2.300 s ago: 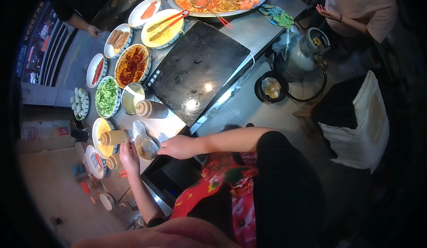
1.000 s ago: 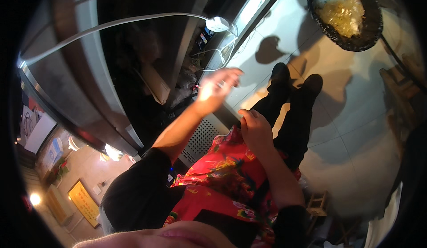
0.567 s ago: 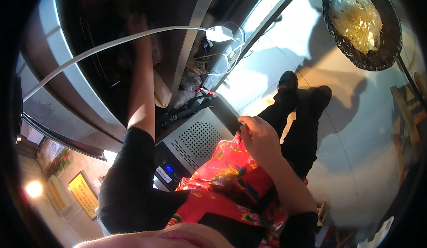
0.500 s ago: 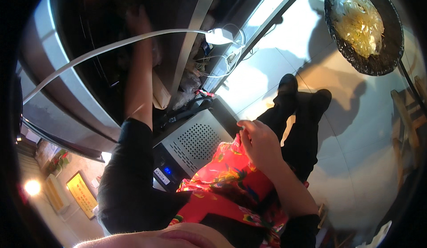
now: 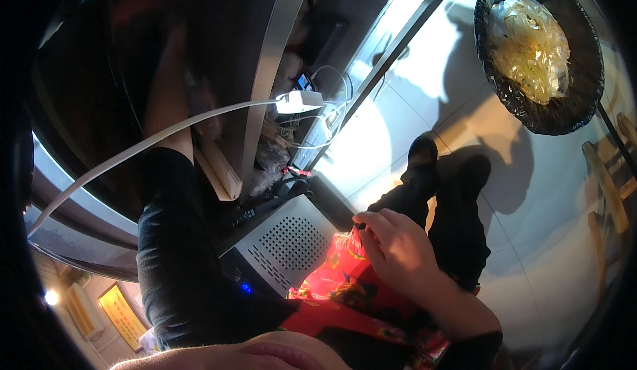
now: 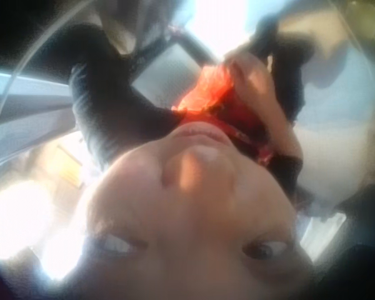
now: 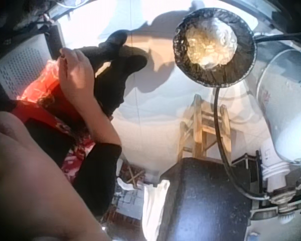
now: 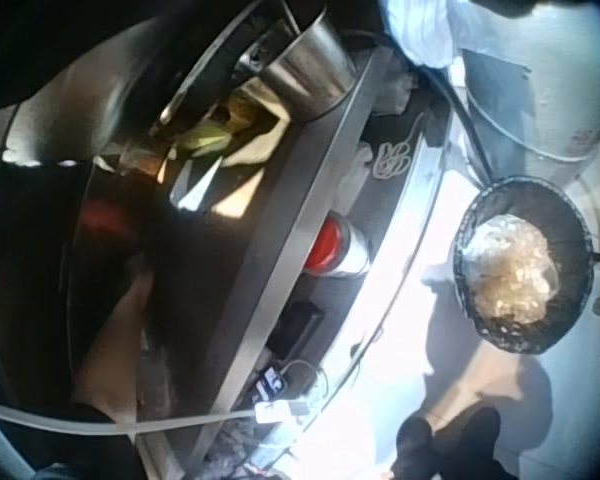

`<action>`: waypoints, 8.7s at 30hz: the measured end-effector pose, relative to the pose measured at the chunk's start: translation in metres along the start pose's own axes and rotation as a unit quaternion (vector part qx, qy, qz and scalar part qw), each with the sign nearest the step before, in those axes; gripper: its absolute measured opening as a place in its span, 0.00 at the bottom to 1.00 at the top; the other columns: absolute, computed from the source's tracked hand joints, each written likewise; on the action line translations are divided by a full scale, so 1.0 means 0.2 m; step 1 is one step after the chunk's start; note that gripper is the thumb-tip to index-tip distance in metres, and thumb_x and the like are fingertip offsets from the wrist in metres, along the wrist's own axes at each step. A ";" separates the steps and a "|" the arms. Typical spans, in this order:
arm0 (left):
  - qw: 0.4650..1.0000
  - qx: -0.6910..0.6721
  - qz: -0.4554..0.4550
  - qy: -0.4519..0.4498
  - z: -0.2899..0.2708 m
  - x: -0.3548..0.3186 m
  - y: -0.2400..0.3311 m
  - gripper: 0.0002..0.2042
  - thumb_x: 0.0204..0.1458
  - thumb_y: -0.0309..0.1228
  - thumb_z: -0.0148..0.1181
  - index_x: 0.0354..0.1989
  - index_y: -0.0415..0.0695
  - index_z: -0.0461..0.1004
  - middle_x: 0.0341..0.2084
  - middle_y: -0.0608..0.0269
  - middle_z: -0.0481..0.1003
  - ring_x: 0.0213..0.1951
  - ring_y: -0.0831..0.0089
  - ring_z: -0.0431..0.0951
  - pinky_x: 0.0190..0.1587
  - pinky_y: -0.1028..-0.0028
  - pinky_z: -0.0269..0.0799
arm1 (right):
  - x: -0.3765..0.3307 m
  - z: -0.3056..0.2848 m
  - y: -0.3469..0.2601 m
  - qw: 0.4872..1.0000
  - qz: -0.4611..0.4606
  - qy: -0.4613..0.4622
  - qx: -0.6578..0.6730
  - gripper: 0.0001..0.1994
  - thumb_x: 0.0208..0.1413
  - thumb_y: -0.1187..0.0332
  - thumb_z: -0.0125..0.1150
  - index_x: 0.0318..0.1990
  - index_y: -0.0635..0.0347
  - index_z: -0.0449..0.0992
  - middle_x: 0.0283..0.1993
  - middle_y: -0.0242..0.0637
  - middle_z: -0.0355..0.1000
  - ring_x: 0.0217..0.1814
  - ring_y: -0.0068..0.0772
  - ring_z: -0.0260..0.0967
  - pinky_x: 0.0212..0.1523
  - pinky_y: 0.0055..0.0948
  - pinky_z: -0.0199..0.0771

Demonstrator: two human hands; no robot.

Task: The person assembles food wraps by layering noodles, vegetables, and sauces onto a thin sheet, then rolling and folding the sheet into a compact bundle. The person uses tongs to transfer ingredients and hands to fold the wrap, placing the finished bundle into a plastic bag.

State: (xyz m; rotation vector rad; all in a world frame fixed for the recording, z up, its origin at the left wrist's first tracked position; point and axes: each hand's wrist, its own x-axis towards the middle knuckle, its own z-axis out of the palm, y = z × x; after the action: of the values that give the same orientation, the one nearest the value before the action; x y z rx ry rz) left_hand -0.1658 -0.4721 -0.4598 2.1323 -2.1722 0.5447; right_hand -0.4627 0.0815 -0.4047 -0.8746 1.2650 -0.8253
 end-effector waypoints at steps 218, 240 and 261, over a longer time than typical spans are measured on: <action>0.474 -0.172 0.749 -0.429 -3.76 -2.58 3.00 0.17 0.50 0.39 0.68 0.41 0.38 0.81 0.32 0.54 0.81 0.33 0.66 0.80 0.39 0.67 0.75 | -2.22 -1.39 -0.80 0.554 -0.106 0.808 0.170 0.14 0.52 0.69 0.72 0.43 0.63 0.75 0.35 0.33 0.80 0.30 0.19 0.69 0.35 0.23 0.71; 0.463 -0.186 0.685 -0.531 -3.68 -2.56 3.08 0.15 0.50 0.34 0.69 0.41 0.36 0.81 0.29 0.60 0.81 0.29 0.75 0.78 0.35 0.71 0.74 | -2.20 -1.39 -0.83 0.553 -0.083 0.816 0.145 0.15 0.53 0.72 0.69 0.41 0.62 0.67 0.35 0.36 0.77 0.29 0.27 0.71 0.35 0.28 0.73; 0.500 -0.249 0.740 -0.375 -3.75 -2.57 2.98 0.12 0.50 0.33 0.67 0.39 0.38 0.80 0.27 0.54 0.80 0.29 0.70 0.77 0.38 0.70 0.74 | -2.20 -1.38 -0.81 0.536 -0.082 0.833 0.115 0.15 0.51 0.74 0.68 0.40 0.61 0.65 0.31 0.35 0.72 0.27 0.31 0.70 0.33 0.30 0.73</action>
State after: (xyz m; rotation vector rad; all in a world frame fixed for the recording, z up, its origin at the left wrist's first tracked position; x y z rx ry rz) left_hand -0.8798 0.2249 -0.0262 -0.4186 -3.3321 -1.1915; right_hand -0.7954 0.3777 -0.0913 0.4191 2.5573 -2.1215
